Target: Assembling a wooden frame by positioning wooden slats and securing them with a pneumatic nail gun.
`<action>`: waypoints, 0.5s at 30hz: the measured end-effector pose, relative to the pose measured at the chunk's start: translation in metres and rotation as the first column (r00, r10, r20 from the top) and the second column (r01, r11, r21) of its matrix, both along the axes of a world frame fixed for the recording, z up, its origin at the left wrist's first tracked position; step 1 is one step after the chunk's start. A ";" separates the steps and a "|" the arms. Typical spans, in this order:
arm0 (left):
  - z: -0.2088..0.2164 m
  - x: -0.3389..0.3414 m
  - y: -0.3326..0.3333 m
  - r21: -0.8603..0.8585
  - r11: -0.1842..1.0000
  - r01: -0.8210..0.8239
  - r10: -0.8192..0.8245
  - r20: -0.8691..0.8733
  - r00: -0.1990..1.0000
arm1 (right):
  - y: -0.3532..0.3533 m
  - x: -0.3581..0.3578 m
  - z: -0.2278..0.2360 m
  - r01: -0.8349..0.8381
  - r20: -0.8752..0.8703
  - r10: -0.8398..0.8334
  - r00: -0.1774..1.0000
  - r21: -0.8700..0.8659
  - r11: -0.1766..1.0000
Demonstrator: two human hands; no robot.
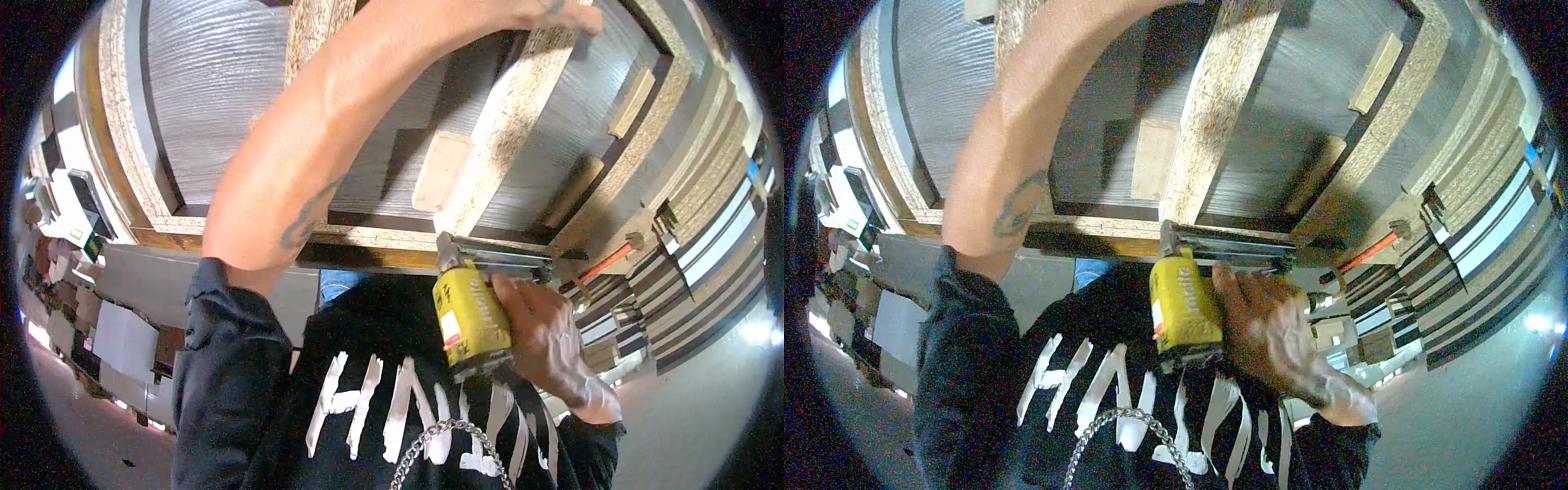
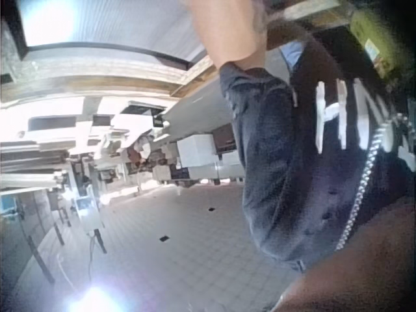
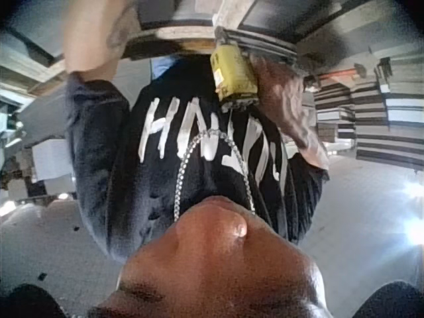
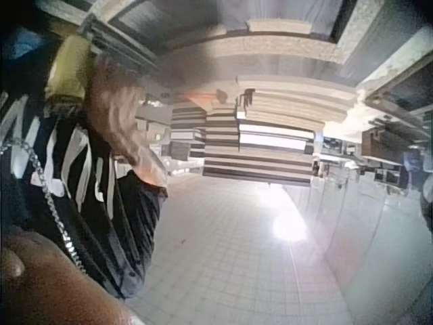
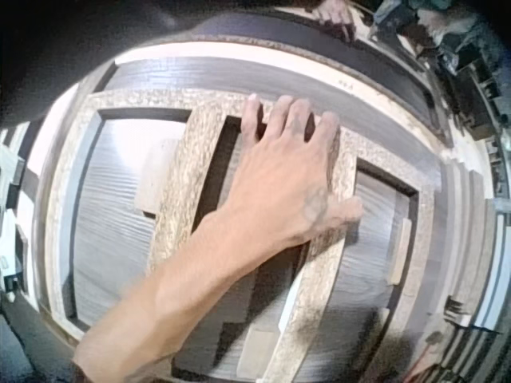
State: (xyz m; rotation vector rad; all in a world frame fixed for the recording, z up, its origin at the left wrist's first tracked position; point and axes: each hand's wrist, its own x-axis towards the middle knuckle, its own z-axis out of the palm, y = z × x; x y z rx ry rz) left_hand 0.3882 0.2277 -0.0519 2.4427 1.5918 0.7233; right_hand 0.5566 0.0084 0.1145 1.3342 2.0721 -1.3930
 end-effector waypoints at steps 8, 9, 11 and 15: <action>0.028 -0.009 0.005 -0.144 0.990 -0.007 0.014 0.051 0.999 | 0.096 0.058 0.044 0.650 -0.311 -0.655 0.689 -0.134 0.748; 0.012 -0.014 0.005 -0.041 0.999 0.025 -0.014 0.245 0.969 | 0.117 0.065 0.040 0.643 -0.386 -0.622 0.681 -0.091 0.760; 0.023 -0.007 0.003 -0.176 0.984 -0.023 0.047 0.131 0.990 | 0.150 0.082 0.025 0.584 -0.137 -0.570 0.810 0.102 0.805; 0.024 -0.004 0.000 -0.251 0.968 -0.010 0.038 0.108 0.993 | 0.223 0.053 0.009 0.330 0.012 -0.362 0.932 0.385 0.862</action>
